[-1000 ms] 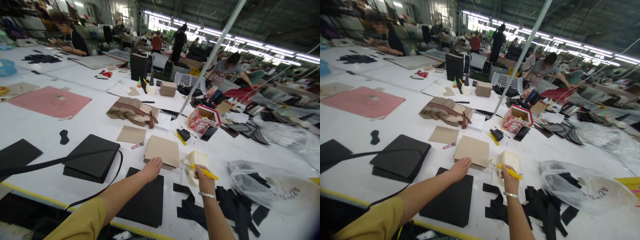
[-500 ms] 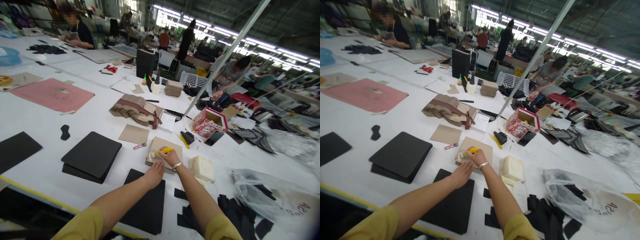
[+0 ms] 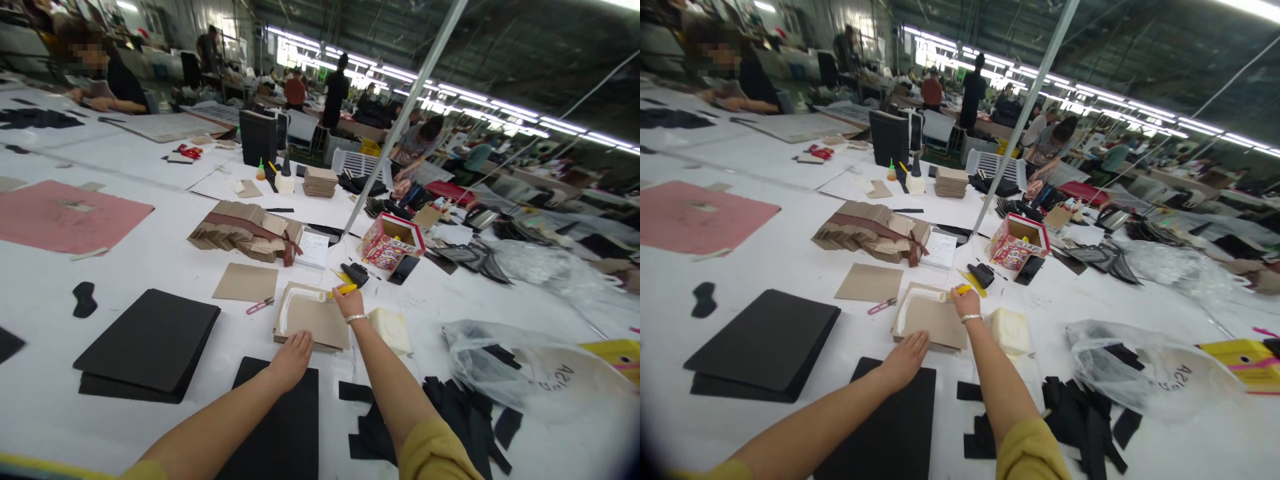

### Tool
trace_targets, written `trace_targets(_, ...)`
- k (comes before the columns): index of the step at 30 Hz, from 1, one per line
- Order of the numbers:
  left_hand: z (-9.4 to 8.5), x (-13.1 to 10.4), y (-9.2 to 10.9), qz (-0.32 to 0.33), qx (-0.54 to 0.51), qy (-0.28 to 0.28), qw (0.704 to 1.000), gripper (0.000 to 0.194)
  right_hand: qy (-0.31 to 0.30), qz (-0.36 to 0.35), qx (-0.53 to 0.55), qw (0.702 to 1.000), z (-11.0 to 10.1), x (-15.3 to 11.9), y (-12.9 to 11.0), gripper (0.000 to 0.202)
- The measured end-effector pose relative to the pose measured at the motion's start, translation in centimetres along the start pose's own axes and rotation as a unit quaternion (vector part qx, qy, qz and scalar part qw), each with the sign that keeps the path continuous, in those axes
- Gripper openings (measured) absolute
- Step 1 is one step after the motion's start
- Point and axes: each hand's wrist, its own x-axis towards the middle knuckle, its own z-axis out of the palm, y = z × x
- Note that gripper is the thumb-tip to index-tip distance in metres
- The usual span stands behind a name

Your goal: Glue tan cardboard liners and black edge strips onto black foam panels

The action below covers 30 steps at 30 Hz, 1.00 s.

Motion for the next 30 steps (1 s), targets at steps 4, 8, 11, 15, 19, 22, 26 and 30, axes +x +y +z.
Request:
trace_targets(4,-0.5,0.5,-0.6,0.014,-0.007,-0.006,1.000,0.041,0.023,0.050,-0.023,0.998,-3.8,-0.7,3.8,0.025)
trace_targets(8,-1.2,2.1,-1.2,0.021,-0.007,-0.016,1.000,0.029,0.045,-0.058,-0.010,0.997,-4.5,-1.7,4.3,0.025)
trace_targets(11,-1.7,3.5,-1.4,0.003,-0.005,-0.029,1.000,0.023,-0.006,-0.183,-0.036,0.982,-4.1,-3.9,4.4,0.025)
trace_targets(15,-2.4,4.8,-1.6,-0.007,-0.001,-0.065,0.998,0.020,-0.070,-0.228,-0.085,0.968,-4.7,-9.2,5.4,0.027)
trace_targets(19,-3.1,5.5,-1.8,-0.012,-0.012,-0.094,0.995,0.027,-0.081,-0.246,-0.054,0.964,-5.9,-14.8,6.2,0.027)
trace_targets(22,-3.6,6.2,-2.1,-0.012,-0.017,-0.123,0.992,0.036,-0.064,-0.237,-0.020,0.969,-6.7,-17.2,6.2,0.025)
trace_targets(26,-4.1,7.0,-2.6,0.011,-0.009,-0.151,0.988,0.038,0.056,-0.168,0.114,0.978,-8.0,-18.2,5.8,0.019)
trace_targets(30,-4.3,7.4,-2.9,0.026,-0.002,-0.168,0.985,0.036,0.154,-0.021,0.246,0.957,-9.0,-18.9,5.5,0.025)
